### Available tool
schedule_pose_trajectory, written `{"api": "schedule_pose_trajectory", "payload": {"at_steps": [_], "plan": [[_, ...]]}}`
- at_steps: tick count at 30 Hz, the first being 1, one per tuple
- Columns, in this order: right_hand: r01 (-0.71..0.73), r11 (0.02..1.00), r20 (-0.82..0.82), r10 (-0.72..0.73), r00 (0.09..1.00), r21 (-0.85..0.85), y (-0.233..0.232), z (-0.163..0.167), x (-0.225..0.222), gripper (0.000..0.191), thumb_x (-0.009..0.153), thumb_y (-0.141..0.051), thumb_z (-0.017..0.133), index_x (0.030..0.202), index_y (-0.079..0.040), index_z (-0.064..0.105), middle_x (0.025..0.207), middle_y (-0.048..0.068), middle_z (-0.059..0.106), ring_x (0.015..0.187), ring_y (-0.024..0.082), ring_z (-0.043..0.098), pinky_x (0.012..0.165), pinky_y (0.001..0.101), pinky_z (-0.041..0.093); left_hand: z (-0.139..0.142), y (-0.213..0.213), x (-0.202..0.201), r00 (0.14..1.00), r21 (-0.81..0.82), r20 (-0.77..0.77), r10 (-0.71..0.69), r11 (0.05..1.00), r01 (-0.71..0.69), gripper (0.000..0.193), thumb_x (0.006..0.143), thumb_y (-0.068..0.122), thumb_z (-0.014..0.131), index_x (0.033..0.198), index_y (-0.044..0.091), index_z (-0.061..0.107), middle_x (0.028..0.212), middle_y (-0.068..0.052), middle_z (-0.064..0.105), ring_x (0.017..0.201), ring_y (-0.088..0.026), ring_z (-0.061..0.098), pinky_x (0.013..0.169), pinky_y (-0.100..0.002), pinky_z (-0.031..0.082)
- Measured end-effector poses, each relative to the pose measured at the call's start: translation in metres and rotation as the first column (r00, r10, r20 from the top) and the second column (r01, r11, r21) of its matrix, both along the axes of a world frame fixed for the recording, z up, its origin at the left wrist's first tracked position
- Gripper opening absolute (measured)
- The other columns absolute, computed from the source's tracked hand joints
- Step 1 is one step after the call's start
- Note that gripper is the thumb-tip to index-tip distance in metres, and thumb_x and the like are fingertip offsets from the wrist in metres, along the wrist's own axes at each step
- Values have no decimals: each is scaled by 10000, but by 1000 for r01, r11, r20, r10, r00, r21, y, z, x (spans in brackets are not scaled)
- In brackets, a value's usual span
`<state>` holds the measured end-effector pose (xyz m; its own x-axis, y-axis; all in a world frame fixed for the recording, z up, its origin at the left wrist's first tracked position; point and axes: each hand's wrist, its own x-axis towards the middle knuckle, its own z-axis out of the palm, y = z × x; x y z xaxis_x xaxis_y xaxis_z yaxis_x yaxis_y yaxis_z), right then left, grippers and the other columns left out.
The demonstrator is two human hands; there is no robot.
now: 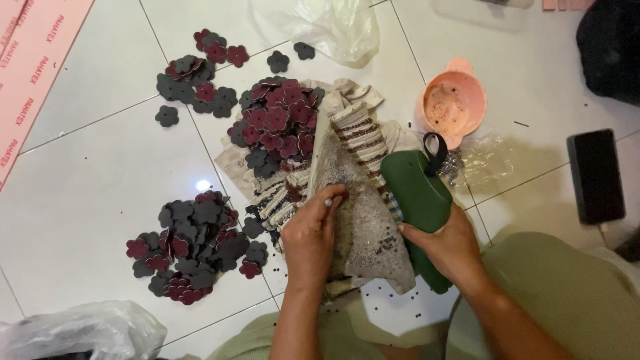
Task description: The person sits on the floor and glues flower-shaped fabric cutouts onto the strap of a green shoe upper. They pick up each flower piece, apply glue with a small stick-like tool, press the flower onto the shoe, and set the finished shoe aside before starting another one.
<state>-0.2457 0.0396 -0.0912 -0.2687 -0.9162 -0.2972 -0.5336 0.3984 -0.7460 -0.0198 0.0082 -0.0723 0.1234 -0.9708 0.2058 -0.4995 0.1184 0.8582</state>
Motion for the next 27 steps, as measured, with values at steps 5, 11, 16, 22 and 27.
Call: {"api": "schedule_pose_trajectory", "payload": {"at_steps": [5, 11, 16, 22, 27], "plan": [[24, 999, -55, -22, 998, 33, -2, 1, 3, 639, 642, -210, 886, 1207, -21, 654, 1058, 139, 755, 936, 262, 727, 838, 387, 553, -1, 0, 3, 999, 153, 41, 5, 988, -11, 191, 981, 102, 694, 1167, 129, 727, 969, -99, 783, 826, -221, 772, 730, -337, 592], [15, 1000, -63, -13, 998, 21, -1, 0, 2, 628, 644, -214, 879, 1200, -17, 662, 1053, 145, 756, 939, 269, 730, 838, 394, 552, 0, -1, 5, 1000, 104, -10, -15, 994, 16, 226, 991, 91, 665, 1208, 141, 704, 1005, -92, 785, 884, -210, 786, 758, -333, 603], [20, 995, -87, -12, 996, 101, -2, 0, -1, 655, 589, -237, 901, 1164, -20, 673, 1018, 158, 760, 903, 290, 738, 812, 408, 556, 2, -1, 3, 995, 73, 86, -58, 996, 52, 265, 938, 94, 707, 1193, 161, 734, 1028, -71, 788, 845, -214, 769, 737, -342, 597], [76, 971, -207, -29, 978, 225, -8, 11, 2, 623, 594, -261, 901, 1136, -31, 695, 1018, 180, 757, 918, 318, 739, 828, 422, 564, 1, -1, 2, 993, 17, 115, -40, 999, 38, 236, 945, 62, 714, 1159, 161, 721, 1022, -47, 787, 900, -228, 767, 765, -338, 594], [-24, 1000, -148, 25, 989, 9, -7, 21, 1, 680, 609, -230, 864, 1219, -24, 643, 1061, 174, 746, 968, 320, 721, 852, 408, 542, 0, -2, -1, 995, 62, 99, -26, 998, 20, 290, 896, 57, 728, 1161, 173, 752, 1071, -82, 780, 930, -239, 760, 784, -344, 597]]}}
